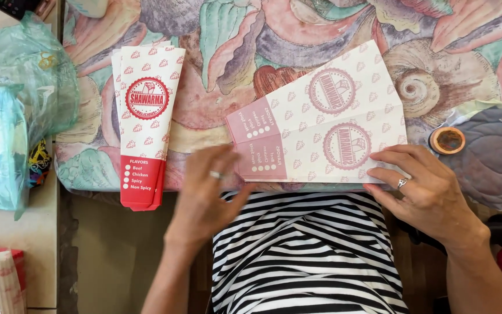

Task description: Folding and taping paper shawarma sleeves to assemble food packaging.

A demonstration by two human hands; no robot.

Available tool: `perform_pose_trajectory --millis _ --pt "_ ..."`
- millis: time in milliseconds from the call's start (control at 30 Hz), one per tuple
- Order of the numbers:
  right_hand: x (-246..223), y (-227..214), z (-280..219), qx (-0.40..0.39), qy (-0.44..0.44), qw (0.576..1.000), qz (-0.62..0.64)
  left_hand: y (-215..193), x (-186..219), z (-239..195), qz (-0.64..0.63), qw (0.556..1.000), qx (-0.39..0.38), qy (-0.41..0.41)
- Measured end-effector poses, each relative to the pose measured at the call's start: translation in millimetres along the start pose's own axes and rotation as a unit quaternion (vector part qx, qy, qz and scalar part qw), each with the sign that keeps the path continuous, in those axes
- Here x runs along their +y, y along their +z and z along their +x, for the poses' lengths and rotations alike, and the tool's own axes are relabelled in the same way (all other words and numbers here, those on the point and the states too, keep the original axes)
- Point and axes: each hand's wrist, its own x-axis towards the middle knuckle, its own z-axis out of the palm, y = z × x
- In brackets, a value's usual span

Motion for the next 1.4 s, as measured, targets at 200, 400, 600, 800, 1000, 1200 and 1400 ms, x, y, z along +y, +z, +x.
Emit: perform_pose_trajectory --millis 200,400,600,800,1000,1200,1400 --pt "0 -2 3 0.007 -0.015 1.0 0.022 37 18 16 0.001 0.995 -0.02 0.101" --pt "3 -1 2 0.014 -0.003 0.999 0.046 42 19 21 0.027 0.995 -0.014 0.095" --pt "8 4 -4 0.025 0.012 0.998 0.064 40 19 23 0.031 0.996 -0.022 0.085" --pt "10 8 -7 0.029 0.02 0.997 0.073 41 20 24 0.035 0.996 -0.023 0.082" --pt "12 10 -11 0.03 0.024 0.996 0.078 41 20 24 0.037 0.996 -0.023 0.074" --pt "14 12 -13 0.036 0.031 0.995 0.092 42 21 25 0.051 0.996 -0.026 0.072" --pt "14 13 -13 0.045 0.039 0.993 0.105 39 22 26 0.051 0.996 -0.034 0.066"
